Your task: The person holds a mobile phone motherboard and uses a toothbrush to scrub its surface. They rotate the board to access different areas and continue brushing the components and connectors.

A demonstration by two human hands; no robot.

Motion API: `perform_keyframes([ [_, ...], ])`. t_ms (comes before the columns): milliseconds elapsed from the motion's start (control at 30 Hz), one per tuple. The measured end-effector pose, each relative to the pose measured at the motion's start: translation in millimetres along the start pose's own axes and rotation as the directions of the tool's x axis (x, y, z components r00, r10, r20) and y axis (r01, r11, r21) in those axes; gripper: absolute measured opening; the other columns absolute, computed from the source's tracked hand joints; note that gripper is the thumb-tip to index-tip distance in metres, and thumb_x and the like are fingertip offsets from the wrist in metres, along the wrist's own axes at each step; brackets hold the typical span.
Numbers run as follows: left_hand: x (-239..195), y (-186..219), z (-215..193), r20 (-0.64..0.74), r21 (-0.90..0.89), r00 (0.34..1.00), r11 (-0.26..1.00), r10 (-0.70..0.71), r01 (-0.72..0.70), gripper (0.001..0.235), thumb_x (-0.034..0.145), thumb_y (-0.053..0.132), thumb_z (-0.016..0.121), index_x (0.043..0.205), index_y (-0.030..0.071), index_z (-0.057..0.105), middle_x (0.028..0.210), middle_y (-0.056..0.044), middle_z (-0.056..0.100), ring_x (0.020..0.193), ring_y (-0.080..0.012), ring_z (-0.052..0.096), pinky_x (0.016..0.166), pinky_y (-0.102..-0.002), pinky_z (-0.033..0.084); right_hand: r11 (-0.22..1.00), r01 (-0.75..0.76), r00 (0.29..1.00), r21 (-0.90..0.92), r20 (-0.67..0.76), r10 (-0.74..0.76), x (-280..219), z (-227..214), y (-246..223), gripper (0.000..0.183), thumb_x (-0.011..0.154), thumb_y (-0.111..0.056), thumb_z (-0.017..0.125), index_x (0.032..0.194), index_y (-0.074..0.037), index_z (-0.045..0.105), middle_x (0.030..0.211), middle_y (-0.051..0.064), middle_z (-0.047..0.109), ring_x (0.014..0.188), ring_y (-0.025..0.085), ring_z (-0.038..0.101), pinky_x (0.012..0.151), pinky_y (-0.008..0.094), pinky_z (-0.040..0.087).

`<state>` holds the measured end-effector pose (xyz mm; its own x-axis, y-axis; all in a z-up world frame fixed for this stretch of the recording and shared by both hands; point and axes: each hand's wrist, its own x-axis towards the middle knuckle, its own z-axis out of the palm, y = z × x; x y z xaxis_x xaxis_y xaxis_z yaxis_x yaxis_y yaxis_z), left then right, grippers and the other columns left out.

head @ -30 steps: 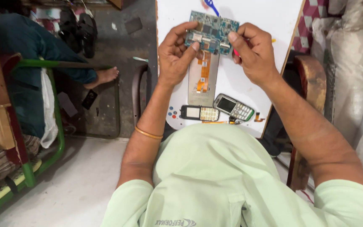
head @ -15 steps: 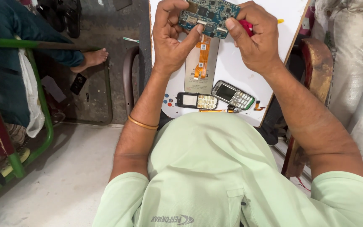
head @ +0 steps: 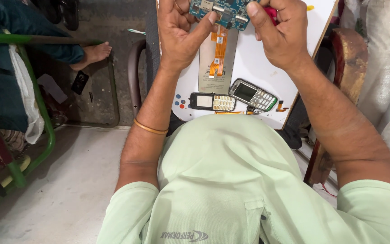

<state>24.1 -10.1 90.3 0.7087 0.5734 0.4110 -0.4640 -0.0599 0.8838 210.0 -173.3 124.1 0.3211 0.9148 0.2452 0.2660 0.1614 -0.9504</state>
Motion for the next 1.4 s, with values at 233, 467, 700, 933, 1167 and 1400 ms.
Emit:
perform_keyframes([
  [233,-4,-4,2,-0.045,0.014,0.999,1.000,0.013,-0.012,0.043,0.107,-0.007,0.071,0.136,0.010,0.045,0.120,-0.012,0.068,0.102,-0.0188,0.075,0.083,-0.032,0.069,0.993,0.034,0.999,-0.114,0.035,-0.030,0,-1,2,0.036,0.122,-0.022,0.065,0.093,0.000,0.060,0.071,0.002,0.059,0.058,0.006,0.056,0.052,0.019,0.042],
  [467,-2,-4,1,-0.041,0.028,0.999,1.000,0.002,-0.001,0.029,0.106,-0.002,0.072,0.121,0.008,0.049,0.107,-0.009,0.070,0.094,-0.0167,0.077,0.082,-0.032,0.070,0.989,0.065,0.996,-0.135,0.062,-0.057,-1,-2,-1,0.030,0.123,-0.020,0.061,0.100,-0.001,0.061,0.077,0.002,0.060,0.062,0.006,0.057,0.056,0.019,0.044],
  [700,-2,2,7,-0.081,0.000,0.997,1.000,-0.017,0.017,0.028,0.106,-0.001,0.074,0.117,0.009,0.050,0.098,-0.007,0.067,0.092,-0.0135,0.074,0.081,-0.029,0.067,0.999,0.000,0.999,-0.038,0.051,0.002,-1,-2,0,0.028,0.125,-0.023,0.062,0.107,-0.002,0.065,0.075,0.001,0.060,0.060,0.006,0.054,0.055,0.020,0.042],
  [933,2,1,6,-0.066,-0.009,0.997,0.999,-0.038,0.038,0.014,0.105,0.004,0.071,0.106,0.004,0.057,0.090,-0.007,0.069,0.087,-0.0137,0.075,0.077,-0.029,0.068,0.991,-0.063,0.998,0.120,0.026,0.061,-2,-6,5,0.025,0.123,-0.024,0.060,0.116,-0.001,0.066,0.083,0.002,0.062,0.064,0.007,0.057,0.059,0.021,0.047],
  [1167,-1,-6,2,-0.213,0.168,0.975,0.985,0.064,-0.028,0.027,0.111,0.019,0.060,0.089,0.003,0.062,0.079,-0.006,0.069,0.071,-0.0092,0.068,0.060,-0.020,0.054,0.996,-0.060,0.997,0.068,0.044,0.057,-4,-7,8,0.026,0.125,-0.025,0.061,0.119,-0.001,0.067,0.081,0.001,0.062,0.065,0.006,0.058,0.059,0.021,0.048],
  [1400,-8,-20,-1,-0.331,0.041,0.943,0.999,0.016,-0.002,0.031,0.111,0.016,0.062,0.083,0.004,0.060,0.069,0.005,0.050,0.054,-0.0028,0.038,0.052,-0.024,0.027,0.997,0.037,0.996,-0.066,0.087,-0.031,-6,-7,7,0.025,0.126,-0.024,0.060,0.116,-0.003,0.067,0.078,0.002,0.062,0.063,0.005,0.056,0.057,0.020,0.045],
])
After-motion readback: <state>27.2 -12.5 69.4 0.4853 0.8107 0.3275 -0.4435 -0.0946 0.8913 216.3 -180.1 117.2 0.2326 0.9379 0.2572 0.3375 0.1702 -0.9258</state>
